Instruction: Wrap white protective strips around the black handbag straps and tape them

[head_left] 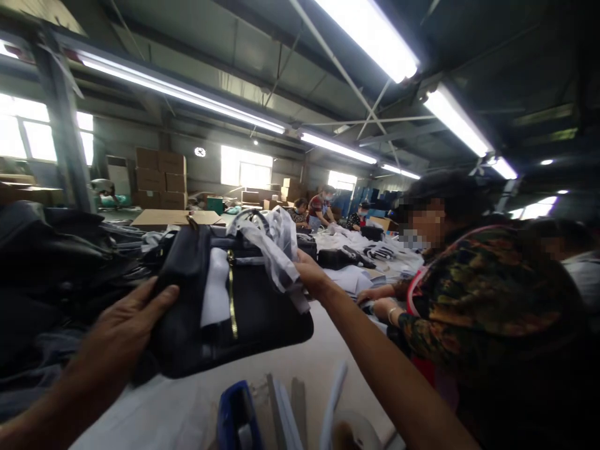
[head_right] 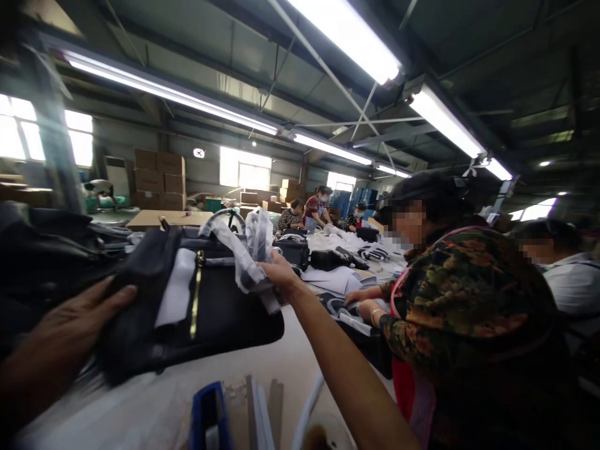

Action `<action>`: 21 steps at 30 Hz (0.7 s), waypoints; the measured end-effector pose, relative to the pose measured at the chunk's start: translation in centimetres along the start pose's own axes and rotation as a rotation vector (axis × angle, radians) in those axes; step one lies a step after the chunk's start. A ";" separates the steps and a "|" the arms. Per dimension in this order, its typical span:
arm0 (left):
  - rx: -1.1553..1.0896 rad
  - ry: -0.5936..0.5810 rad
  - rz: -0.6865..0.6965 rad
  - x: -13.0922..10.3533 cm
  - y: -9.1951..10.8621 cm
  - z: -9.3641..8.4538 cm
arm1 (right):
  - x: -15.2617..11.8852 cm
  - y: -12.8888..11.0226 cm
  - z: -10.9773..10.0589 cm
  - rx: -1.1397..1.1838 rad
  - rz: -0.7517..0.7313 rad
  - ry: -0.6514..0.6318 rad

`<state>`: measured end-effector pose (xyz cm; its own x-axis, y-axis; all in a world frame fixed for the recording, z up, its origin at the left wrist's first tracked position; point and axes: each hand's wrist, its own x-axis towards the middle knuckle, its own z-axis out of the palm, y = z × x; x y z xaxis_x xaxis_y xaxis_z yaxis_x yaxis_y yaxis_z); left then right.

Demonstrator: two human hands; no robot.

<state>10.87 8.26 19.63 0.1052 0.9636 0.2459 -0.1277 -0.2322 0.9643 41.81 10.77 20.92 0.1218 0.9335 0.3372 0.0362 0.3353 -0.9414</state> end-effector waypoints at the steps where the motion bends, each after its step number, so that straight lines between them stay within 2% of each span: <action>1: -0.014 -0.058 -0.039 1.2 -1.2 1.8 | 0.8 0.9 -1.9 -0.022 0.003 0.030; 3: -0.076 -0.217 -0.168 3.2 -4.5 5.2 | 1.8 3.3 -5.5 -0.072 0.021 0.096; 5: -0.106 -0.330 -0.341 4.4 -8.6 8.3 | 2.1 6.2 -8.8 -0.122 0.050 0.165; 6: -0.057 -0.302 -0.457 4.8 -10.8 9.7 | 2.0 7.8 -10.2 -0.147 0.069 0.199; 9: 0.054 -0.321 -0.657 5.2 -16.8 13.3 | 0.6 12.7 -13.6 -0.224 0.133 0.295; 12: 0.024 -0.388 -0.750 5.2 -21.2 15.9 | -1.0 17.0 -16.0 -0.293 0.195 0.364; 16: -0.032 -0.416 -0.789 5.4 -24.4 17.6 | -1.7 20.7 -18.1 -0.381 0.273 0.375; 21: -0.034 -0.493 -0.844 5.9 -25.9 18.7 | -0.9 22.7 -20.6 -0.565 0.408 0.361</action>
<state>33.28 17.49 -2.08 0.5746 0.6459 -0.5027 0.1513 0.5198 0.8408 62.95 14.93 -0.89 0.5456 0.8374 0.0318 0.4063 -0.2312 -0.8840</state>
